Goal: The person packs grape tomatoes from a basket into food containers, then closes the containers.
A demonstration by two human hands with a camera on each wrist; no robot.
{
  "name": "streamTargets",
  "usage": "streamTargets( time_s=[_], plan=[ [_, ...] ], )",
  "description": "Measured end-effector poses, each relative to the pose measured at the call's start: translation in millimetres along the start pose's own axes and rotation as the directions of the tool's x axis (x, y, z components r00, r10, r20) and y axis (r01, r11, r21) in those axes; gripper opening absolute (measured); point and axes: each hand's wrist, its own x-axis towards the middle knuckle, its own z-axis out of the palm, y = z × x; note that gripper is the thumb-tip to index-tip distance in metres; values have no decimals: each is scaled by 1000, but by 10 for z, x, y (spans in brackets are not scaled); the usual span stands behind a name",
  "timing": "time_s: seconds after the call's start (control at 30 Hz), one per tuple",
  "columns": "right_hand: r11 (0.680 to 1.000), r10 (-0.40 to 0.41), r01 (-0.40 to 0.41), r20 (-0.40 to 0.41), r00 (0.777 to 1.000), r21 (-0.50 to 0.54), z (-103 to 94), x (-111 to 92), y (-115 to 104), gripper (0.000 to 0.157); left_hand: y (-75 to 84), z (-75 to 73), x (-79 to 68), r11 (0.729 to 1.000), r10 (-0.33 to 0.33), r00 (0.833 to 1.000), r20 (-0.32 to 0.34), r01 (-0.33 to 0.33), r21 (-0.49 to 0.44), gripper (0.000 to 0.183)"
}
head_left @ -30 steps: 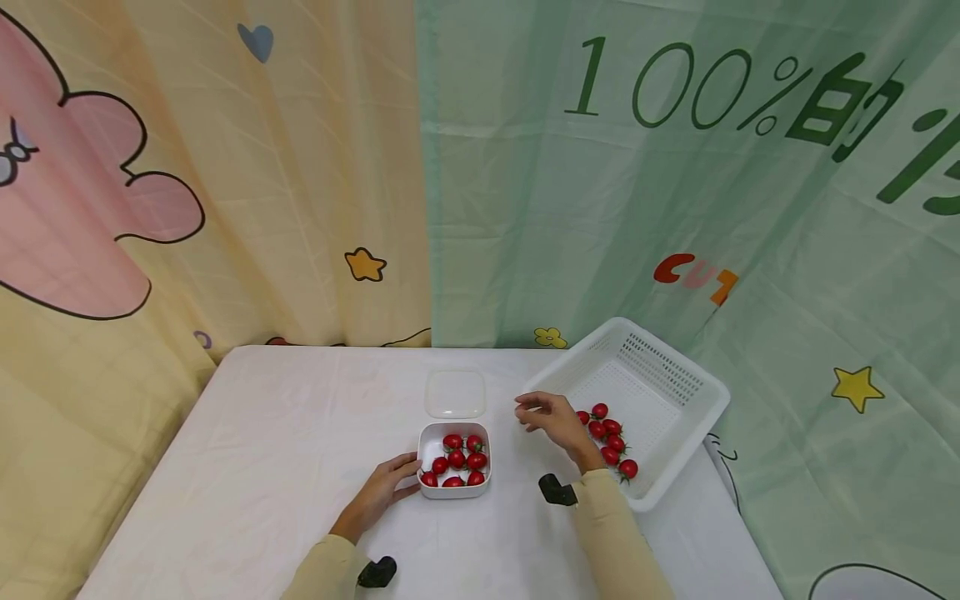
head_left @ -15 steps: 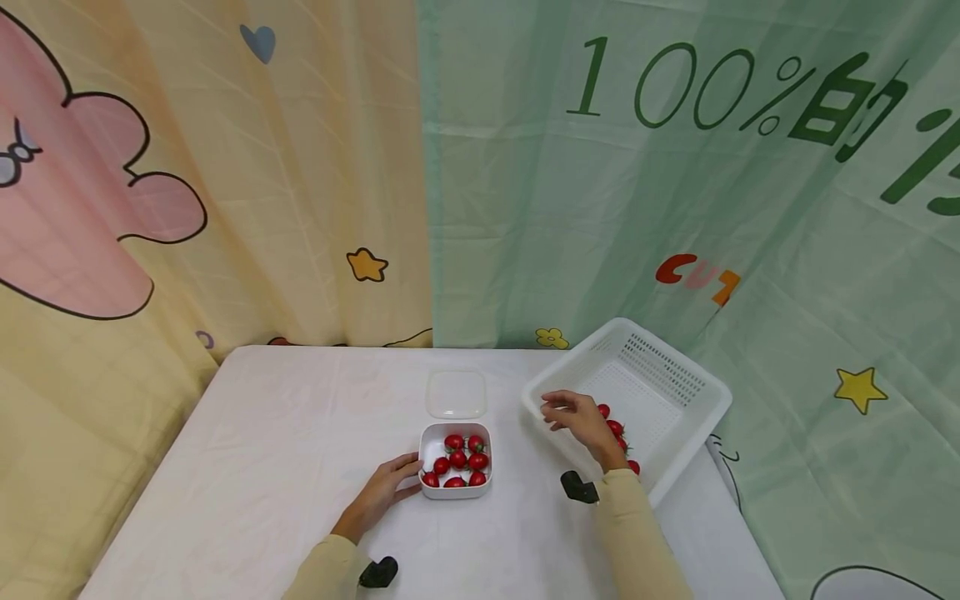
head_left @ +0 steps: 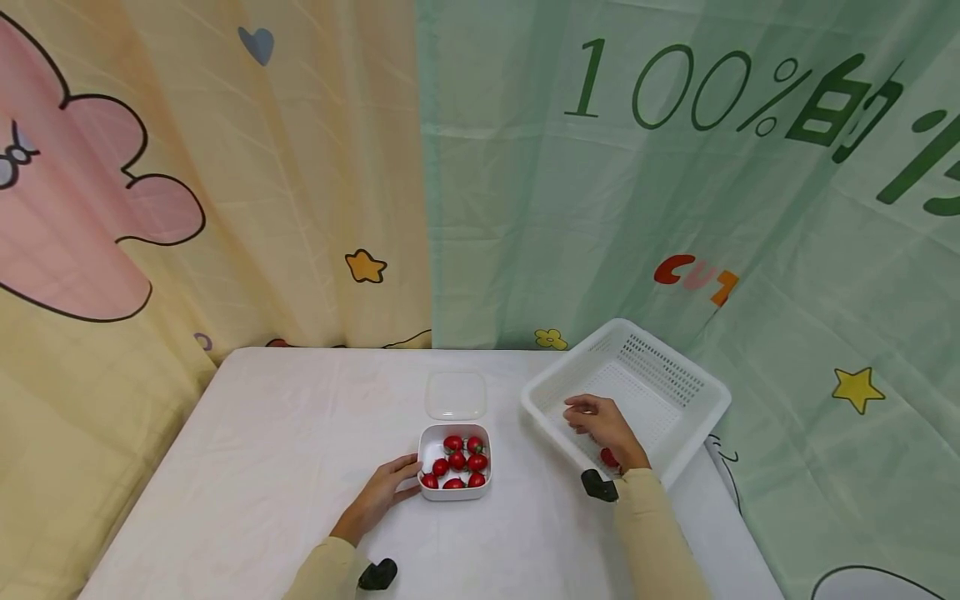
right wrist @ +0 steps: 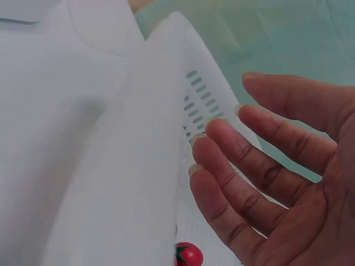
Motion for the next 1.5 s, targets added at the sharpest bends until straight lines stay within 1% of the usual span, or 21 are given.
streamTargets(
  time_s=[0.2, 0.3, 0.53, 0.7, 0.87, 1.2, 1.33, 1.5],
  plan=[
    [998, 60, -60, 0, 998, -31, -125, 13, 60, 37, -8, -10, 10, 1000, 2, 1000, 4, -2, -6, 62],
    [995, 90, -90, 12, 996, -50, -168, 14, 76, 38, -13, -12, 15, 1000, 3, 1000, 5, -3, -8, 62],
    [980, 175, -173, 20, 984, -95, -274, -1, 136, 36, -10, -14, 13, 1000, 1, 1000, 8, -1, -5, 63],
    [977, 188, -182, 47, 981, -114, -352, -34, 167, 39, 2, -14, 10, 1000, 4, 1000, 5, -4, -1, 62],
    [957, 250, -239, 50, 967, -163, -397, -49, 174, 41, 9, -5, 1, 1000, -1, 1000, 4, 1, -1, 62],
    [930, 321, -298, 80, 944, -217, -441, -44, 272, 31, 1, -4, 2, 1000, -6, 1000, 6, 6, -4, 62],
    [911, 360, -334, 75, 930, -241, -428, -37, 306, 34, 3, -5, -2, 1000, -8, 1000, 3, 8, -4, 62],
    [897, 387, -356, 76, 919, -261, -426, -36, 326, 44, 7, -3, -9, 1000, -9, 1000, -1, 9, -4, 63]
  ],
)
